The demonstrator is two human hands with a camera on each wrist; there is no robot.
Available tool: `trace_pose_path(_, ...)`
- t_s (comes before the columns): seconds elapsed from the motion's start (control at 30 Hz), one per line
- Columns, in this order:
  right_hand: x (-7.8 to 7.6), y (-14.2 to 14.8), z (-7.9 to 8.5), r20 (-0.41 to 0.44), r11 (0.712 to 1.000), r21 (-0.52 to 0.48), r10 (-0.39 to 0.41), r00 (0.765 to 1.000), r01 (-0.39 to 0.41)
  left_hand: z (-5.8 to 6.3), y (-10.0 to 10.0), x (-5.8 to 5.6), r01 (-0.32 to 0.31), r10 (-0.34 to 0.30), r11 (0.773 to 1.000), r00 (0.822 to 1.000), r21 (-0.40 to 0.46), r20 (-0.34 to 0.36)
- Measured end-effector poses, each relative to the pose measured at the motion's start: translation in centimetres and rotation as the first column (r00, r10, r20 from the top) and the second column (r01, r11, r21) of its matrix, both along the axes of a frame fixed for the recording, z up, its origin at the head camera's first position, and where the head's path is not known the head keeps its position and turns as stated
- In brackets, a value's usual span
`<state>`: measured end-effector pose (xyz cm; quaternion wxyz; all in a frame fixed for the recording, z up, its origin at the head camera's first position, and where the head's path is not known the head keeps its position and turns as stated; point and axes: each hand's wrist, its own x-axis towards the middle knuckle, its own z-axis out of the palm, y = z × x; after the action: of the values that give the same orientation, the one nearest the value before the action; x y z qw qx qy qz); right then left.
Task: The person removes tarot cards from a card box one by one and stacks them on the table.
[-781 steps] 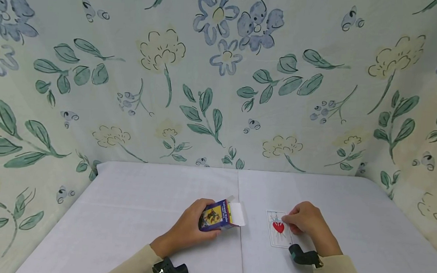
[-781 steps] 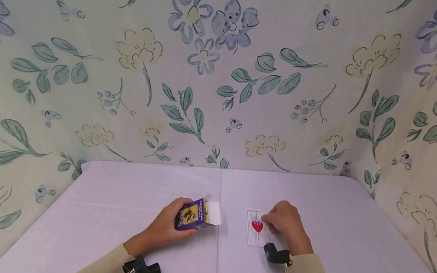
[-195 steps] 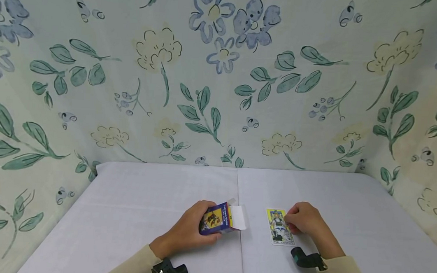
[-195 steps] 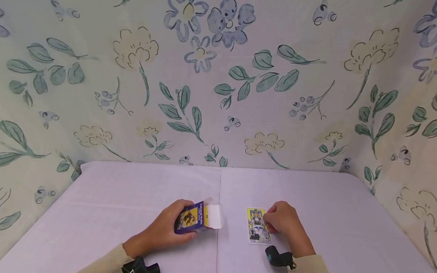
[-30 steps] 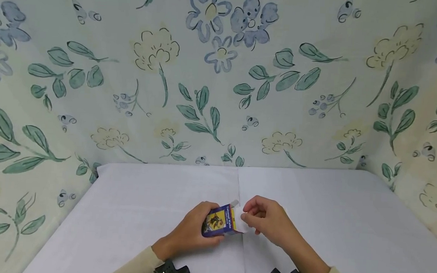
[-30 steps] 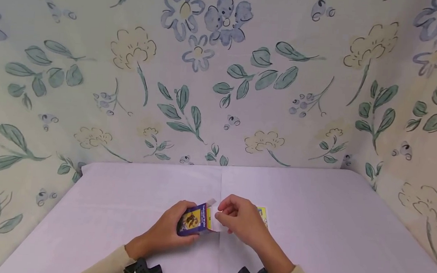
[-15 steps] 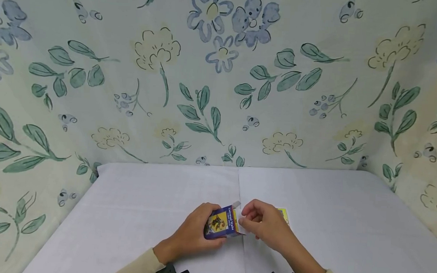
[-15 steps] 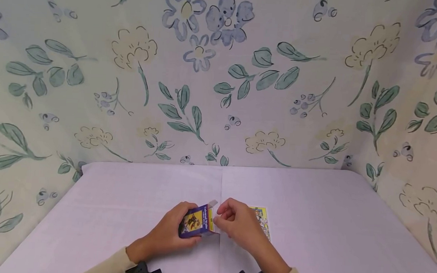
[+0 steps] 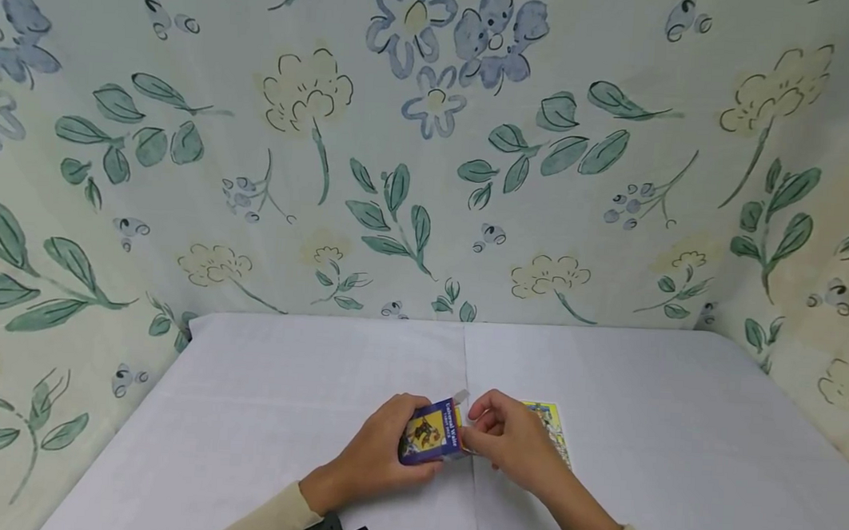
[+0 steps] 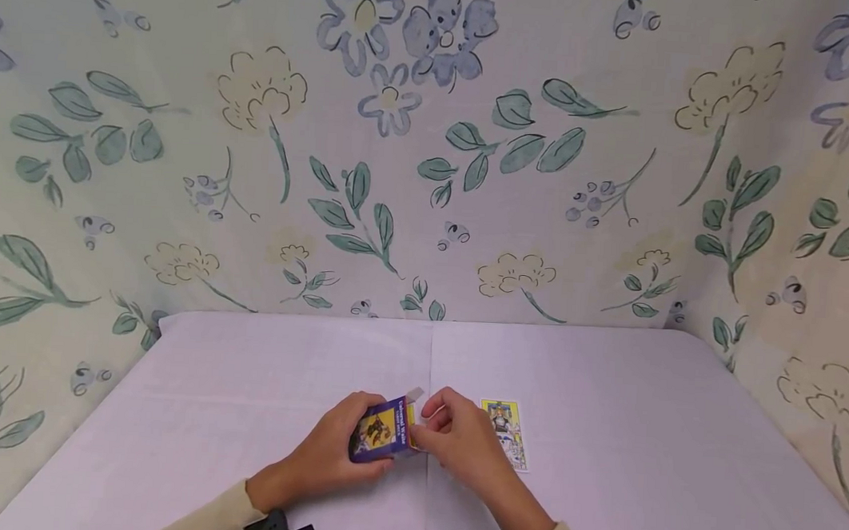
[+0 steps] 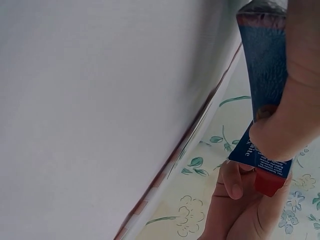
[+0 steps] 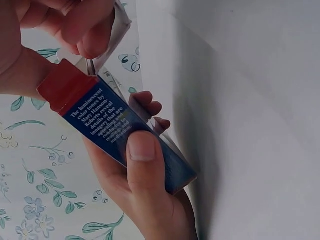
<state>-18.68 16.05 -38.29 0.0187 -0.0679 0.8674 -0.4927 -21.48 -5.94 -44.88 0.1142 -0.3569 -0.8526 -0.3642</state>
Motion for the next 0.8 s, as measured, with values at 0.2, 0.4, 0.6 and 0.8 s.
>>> trace_pose_path(0.2,0.08,-0.04,-0.11,0.000,1.000,0.001,0.005,1.000,-0.005,-0.02,0.11,0.08,0.015,-0.015,1.000,1.000,0.005,-0.012)
trace_pose_path(0.4,-0.02,-0.23,-0.34,0.015,1.000,0.005,0.006,1.000,-0.006,-0.20,-0.02,-0.04,0.007,-0.007,1.000,1.000,-0.005,-0.026)
trace_pose_path(0.6,0.03,-0.31,-0.39,0.029,1.000,0.019,-0.002,1.000,0.001,-0.26,-0.07,-0.06,0.016,-0.016,1.000,0.999,-0.004,-0.037)
trace_pose_path(0.8,0.00,-0.32,-0.29,0.046,0.999,0.044,-0.012,0.999,0.010,-0.32,-0.04,-0.11,0.010,-0.010,1.000,1.000,-0.016,-0.028)
